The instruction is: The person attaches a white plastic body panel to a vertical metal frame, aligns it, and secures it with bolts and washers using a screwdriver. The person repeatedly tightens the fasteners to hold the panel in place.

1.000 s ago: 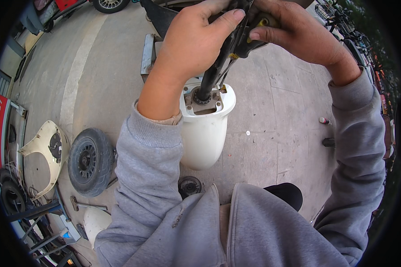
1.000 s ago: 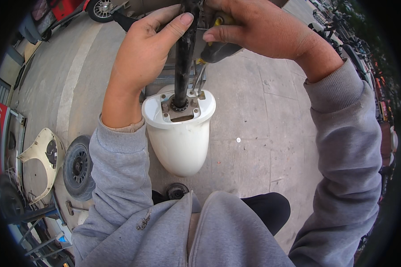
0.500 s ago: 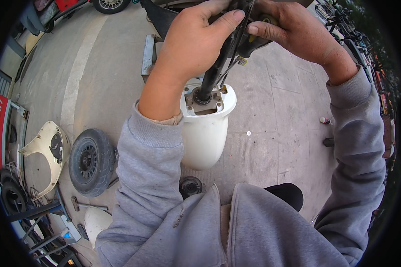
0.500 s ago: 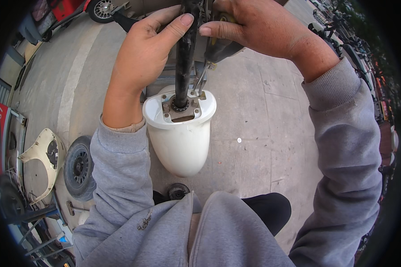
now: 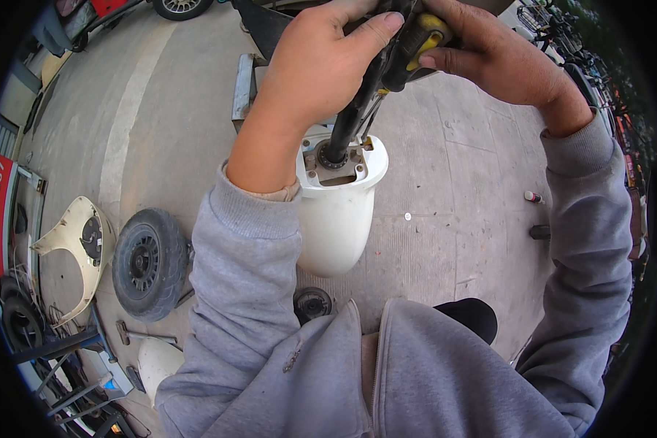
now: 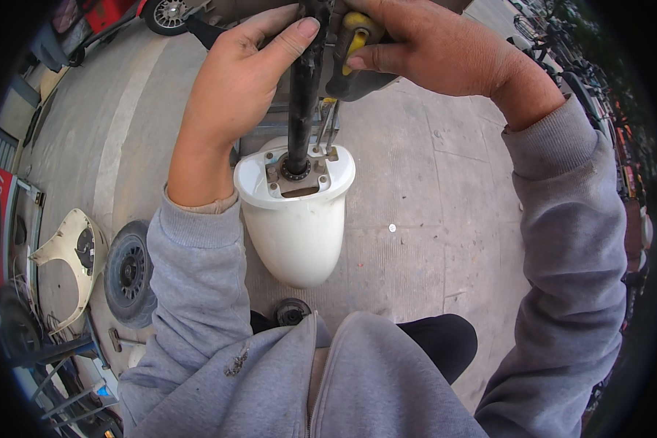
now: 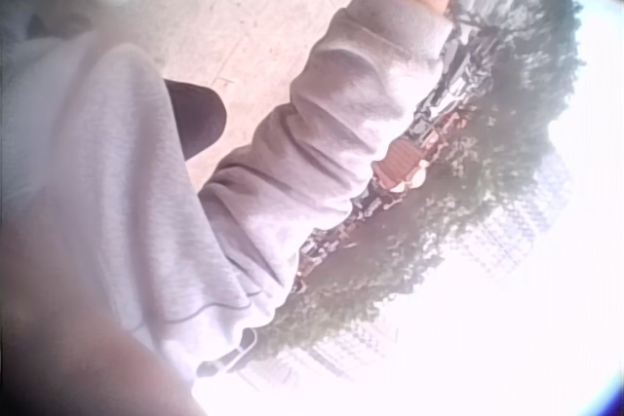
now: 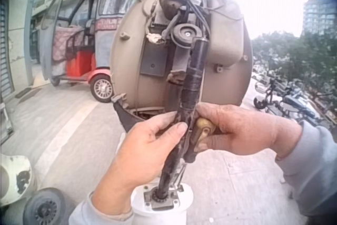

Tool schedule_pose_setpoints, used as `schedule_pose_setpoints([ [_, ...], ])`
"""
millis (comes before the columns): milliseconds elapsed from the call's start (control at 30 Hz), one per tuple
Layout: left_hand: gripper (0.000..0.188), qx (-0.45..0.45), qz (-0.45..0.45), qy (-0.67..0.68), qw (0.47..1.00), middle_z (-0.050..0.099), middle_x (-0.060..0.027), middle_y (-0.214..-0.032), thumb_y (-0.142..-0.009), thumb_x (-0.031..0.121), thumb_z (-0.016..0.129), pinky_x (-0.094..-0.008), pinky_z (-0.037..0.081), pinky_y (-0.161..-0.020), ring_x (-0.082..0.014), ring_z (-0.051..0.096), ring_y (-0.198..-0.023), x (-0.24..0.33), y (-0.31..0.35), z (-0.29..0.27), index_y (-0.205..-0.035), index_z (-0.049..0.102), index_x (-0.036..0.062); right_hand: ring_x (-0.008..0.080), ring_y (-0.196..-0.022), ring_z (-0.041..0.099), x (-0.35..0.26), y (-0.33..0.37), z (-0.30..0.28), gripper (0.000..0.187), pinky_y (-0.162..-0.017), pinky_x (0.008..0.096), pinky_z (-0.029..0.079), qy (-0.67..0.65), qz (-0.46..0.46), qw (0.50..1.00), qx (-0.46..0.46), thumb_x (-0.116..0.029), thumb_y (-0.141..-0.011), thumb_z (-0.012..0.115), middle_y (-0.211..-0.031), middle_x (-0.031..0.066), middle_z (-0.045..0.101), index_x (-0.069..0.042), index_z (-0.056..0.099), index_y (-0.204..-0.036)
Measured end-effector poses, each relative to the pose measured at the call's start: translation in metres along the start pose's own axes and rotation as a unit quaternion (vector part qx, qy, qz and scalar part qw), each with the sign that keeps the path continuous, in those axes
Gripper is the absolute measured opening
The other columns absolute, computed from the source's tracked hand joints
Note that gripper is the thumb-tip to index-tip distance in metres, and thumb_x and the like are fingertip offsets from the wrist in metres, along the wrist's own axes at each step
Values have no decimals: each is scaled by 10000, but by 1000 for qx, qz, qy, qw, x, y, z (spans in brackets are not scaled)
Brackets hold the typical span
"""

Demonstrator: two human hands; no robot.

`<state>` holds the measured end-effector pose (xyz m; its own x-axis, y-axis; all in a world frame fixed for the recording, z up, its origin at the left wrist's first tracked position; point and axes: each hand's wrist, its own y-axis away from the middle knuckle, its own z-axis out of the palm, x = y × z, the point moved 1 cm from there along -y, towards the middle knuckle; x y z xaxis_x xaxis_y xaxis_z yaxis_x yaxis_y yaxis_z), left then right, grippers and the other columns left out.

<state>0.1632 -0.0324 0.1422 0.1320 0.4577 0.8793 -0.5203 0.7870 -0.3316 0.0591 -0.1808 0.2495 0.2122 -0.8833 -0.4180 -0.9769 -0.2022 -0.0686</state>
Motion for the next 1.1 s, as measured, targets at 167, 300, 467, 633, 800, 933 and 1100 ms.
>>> schedule_pose_setpoints([
  [167, 295, 15, -5, 20, 1000, 707, -67, -933, -1066, 121, 556, -267, 560, -687, -129, 673, -773, -2, -1, 1, -1296, 614, -54, 294, -859, 728, -8, -7, -7, 426, -804, 380, 557, 345, 141, 926, -49, -259, -973, 717, -889, 139, 722, -5, 559, -1275],
  [300, 304, 13, 15, -13, 1000, 707, -67, -935, -1066, 121, 557, -263, 558, -691, -127, 676, -774, -1, -1, 1, -1306, 608, -59, 364, -843, 719, -17, -9, -10, 405, -768, 413, 552, 21, 220, 974, 39, -322, -956, 731, -815, 177, 706, -5, 602, -1173],
  [467, 304, 14, -3, 0, 1000, 703, -60, -926, -1068, 123, 555, -262, 552, -688, -121, 666, -758, 0, -1, 1, -1305, 606, -60, 292, -926, 738, 0, -7, -7, 470, -820, 391, 556, 248, 106, 962, -31, -223, -969, 719, -933, 147, 737, -9, 502, -1326],
  [633, 304, 10, 13, -7, 1000, 700, -56, -915, -1068, 130, 555, -263, 552, -678, -119, 662, -753, 1, 0, 1, -1300, 609, -60, 341, -883, 727, 14, 5, -7, 466, -794, 408, 555, -39, 3, 999, -8, -318, -946, 745, -901, 180, 727, -1, 565, -1236],
  [800, 300, 6, 9, -6, 1000, 699, -54, -918, -1066, 133, 562, -258, 546, -666, -113, 656, -750, 3, 1, 2, -1293, 615, -55, 359, -889, 717, 8, -1, -7, 460, -784, 412, 558, 288, 107, 952, -19, -337, -934, 762, -919, 191, 720, -1, 585, -1194],
  [933, 295, 25, -3, -19, 999, 694, -47, -911, -1065, 133, 563, -252, 532, -656, -104, 642, -745, 2, 0, 3, -1288, 621, -51, 396, -857, 699, -3, -2, -9, 421, -760, 424, 550, 173, 53, 983, -15, -358, -937, 750, -876, 214, 706, 3, 626, -1116],
  [1100, 289, 0, 13, -10, 1000, 691, -39, -914, -1065, 131, 562, -245, 519, -661, -95, 633, -757, 1, 0, 0, -1285, 625, -46, 363, -860, 715, -4, -4, -11, 423, -776, 405, 549, 235, 67, 970, -11, -331, -961, 733, -911, 199, 724, 5, 619, -1192],
])
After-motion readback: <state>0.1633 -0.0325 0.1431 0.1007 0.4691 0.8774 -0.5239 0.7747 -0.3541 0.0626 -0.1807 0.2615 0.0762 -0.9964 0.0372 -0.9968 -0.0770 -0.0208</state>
